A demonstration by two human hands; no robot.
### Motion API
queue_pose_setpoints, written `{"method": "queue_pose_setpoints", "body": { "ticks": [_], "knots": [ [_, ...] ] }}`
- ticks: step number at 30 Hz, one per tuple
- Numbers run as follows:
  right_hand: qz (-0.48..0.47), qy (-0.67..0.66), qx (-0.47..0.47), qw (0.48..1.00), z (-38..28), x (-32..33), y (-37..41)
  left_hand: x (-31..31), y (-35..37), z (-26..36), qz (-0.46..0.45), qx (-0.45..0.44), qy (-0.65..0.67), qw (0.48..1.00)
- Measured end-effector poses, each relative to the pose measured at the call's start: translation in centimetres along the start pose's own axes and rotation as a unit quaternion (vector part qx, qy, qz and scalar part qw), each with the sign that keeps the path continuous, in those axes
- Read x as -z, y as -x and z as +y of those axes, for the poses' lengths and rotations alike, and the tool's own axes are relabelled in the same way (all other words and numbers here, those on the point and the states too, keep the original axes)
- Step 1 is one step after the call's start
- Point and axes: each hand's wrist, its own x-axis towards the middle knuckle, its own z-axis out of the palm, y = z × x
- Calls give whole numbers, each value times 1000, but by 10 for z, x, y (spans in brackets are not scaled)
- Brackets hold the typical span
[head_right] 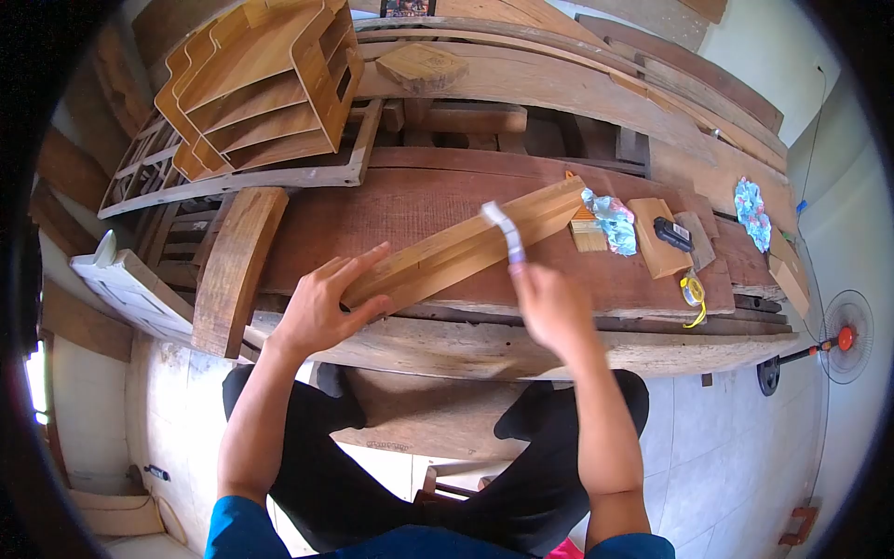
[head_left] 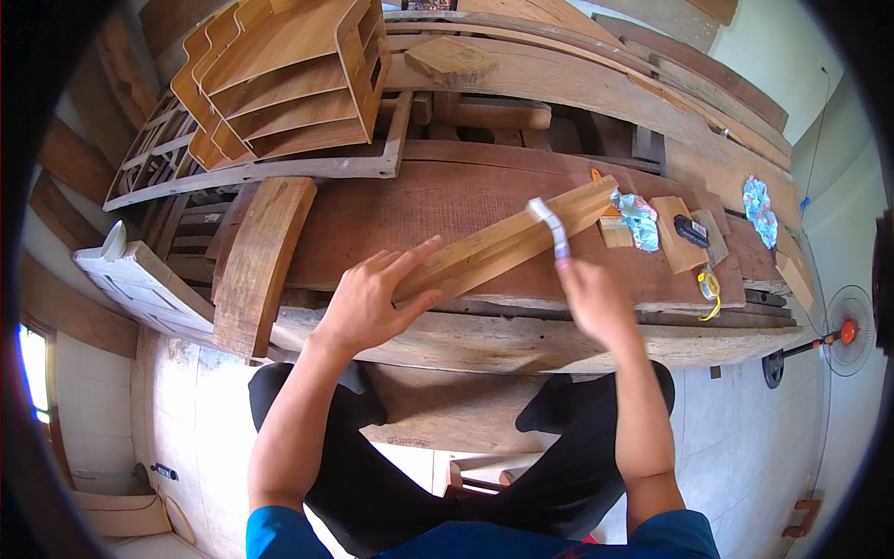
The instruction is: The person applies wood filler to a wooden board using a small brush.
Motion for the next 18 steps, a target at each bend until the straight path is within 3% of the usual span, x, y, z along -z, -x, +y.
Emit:
{"method": "queue_pose_setpoints", "body": {
  "ticks": [2,3,5,7,9,11,15,17,18],
  "knots": [
    [79,10,-60,995,46,5,-20,4,1,-4,-3,31,36,999],
    [134,42,-45,989,49,11,-23,6,2,-6,-6,34,35,999],
    [111,38,-69,991,50,11,-19,13,2,-13,-13,38,34,999],
    [30,18,-35,999,18,2,-3,22,1,-20,-9,51,70,996],
    [2,-16,40,999,-9,-22,16,35,-2,-27,-57,100,132,985],
    [-17,-16,54,998,-11,-22,17,41,-1,-35,-74,109,161,978],
    [51,-24,-76,995,39,8,-19,43,3,-40,-81,121,192,971],
    [95,7,-67,993,46,14,-21,42,4,-42,-80,122,203,968],
    [73,3,-58,996,38,10,-17,43,3,-42,-84,118,208,967]
  ]
}}
